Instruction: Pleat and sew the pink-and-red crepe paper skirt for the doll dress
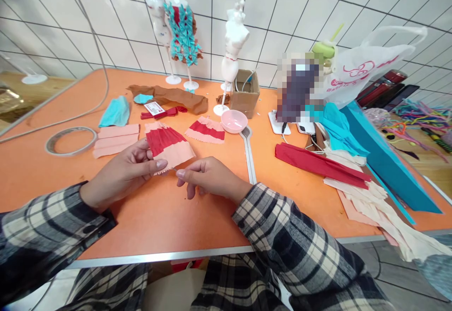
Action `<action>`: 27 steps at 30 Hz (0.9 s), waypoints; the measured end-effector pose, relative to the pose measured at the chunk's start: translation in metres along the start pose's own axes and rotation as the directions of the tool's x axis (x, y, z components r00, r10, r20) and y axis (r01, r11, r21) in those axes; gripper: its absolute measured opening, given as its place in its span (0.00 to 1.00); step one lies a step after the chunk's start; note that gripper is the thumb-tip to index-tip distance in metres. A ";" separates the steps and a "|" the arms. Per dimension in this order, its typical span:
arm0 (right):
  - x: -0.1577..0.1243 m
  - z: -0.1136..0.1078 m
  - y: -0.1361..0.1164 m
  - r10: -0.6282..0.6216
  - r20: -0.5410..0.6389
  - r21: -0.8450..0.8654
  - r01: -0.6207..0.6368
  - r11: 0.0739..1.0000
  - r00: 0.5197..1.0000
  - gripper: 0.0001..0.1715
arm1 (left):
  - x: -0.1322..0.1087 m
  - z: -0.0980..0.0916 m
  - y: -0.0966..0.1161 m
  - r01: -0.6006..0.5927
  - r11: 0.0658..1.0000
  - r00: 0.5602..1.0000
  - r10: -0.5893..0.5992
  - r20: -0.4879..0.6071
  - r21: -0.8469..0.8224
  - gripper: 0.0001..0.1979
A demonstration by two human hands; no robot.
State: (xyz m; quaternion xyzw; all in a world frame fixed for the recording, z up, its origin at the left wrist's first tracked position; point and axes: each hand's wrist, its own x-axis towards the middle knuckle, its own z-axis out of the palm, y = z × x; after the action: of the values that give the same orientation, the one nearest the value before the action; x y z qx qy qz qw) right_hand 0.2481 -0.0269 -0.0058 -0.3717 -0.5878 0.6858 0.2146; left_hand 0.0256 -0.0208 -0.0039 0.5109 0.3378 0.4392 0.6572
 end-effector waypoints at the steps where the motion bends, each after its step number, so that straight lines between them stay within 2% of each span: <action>1: 0.000 0.000 0.000 0.001 -0.001 0.004 -0.001 1.000 1.000 0.22 | 0.000 0.000 0.000 -0.001 1.000 1.000 0.001 0.004 -0.005 0.20; 5: 0.000 0.000 -0.001 0.010 -0.008 0.009 -0.010 1.000 1.000 0.23 | 0.000 0.000 0.001 0.004 1.000 1.000 -0.004 0.014 -0.009 0.17; 11: 0.000 0.001 -0.001 0.010 -0.010 0.008 -0.010 1.000 1.000 0.24 | -0.001 0.001 0.001 0.053 0.998 0.999 -0.053 -0.001 0.019 0.25; 27: -0.002 0.001 -0.004 0.003 0.000 -0.016 -0.003 1.000 1.000 0.26 | 0.000 0.000 0.001 0.027 0.999 1.000 -0.027 0.016 -0.023 0.26</action>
State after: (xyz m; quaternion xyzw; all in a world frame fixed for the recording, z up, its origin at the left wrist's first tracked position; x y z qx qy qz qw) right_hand 0.2479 -0.0277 -0.0016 -0.3742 -0.5927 0.6814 0.2105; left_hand 0.0252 -0.0204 -0.0035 0.5022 0.3344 0.4300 0.6716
